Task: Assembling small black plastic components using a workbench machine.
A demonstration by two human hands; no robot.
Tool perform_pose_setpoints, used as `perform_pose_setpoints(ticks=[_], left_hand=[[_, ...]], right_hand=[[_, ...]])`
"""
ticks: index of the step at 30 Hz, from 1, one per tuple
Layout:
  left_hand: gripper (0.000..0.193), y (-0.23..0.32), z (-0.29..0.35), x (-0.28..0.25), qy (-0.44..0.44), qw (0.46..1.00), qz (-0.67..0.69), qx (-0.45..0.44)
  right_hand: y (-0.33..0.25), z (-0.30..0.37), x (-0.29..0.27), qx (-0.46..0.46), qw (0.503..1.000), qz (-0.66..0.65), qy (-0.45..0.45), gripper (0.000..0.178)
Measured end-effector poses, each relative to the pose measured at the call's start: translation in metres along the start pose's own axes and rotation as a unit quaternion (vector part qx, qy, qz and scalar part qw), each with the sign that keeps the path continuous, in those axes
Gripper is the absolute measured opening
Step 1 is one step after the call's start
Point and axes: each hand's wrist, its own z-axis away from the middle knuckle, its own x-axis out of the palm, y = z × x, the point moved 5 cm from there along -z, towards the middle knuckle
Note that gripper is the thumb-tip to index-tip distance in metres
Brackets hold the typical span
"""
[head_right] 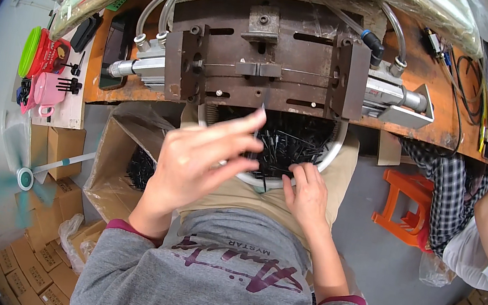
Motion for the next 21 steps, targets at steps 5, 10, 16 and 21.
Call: perform_pose_setpoints(ticks=[5,10,16,21], left_hand=[[0.024,-0.024,0.035,0.054,-0.111,0.983,0.137,-0.041],[0.040,-0.052,0.043,0.083,-0.043,0.998,-0.020,-0.029],[0.041,-0.072,0.050,0.072,-0.001,0.996,0.005,-0.085],[0.038,-0.083,0.072,0.072,0.012,0.994,-0.010,-0.106]], right_hand=[[0.005,0.024,0.021,-0.039,0.996,-0.011,-0.078,0.017],[-0.005,0.029,0.043,-0.077,0.991,-0.042,-0.102,0.026],[-0.009,0.023,0.056,-0.067,0.990,-0.057,-0.108,0.039],[-0.006,0.013,0.060,-0.037,0.992,-0.058,-0.105,0.043]])
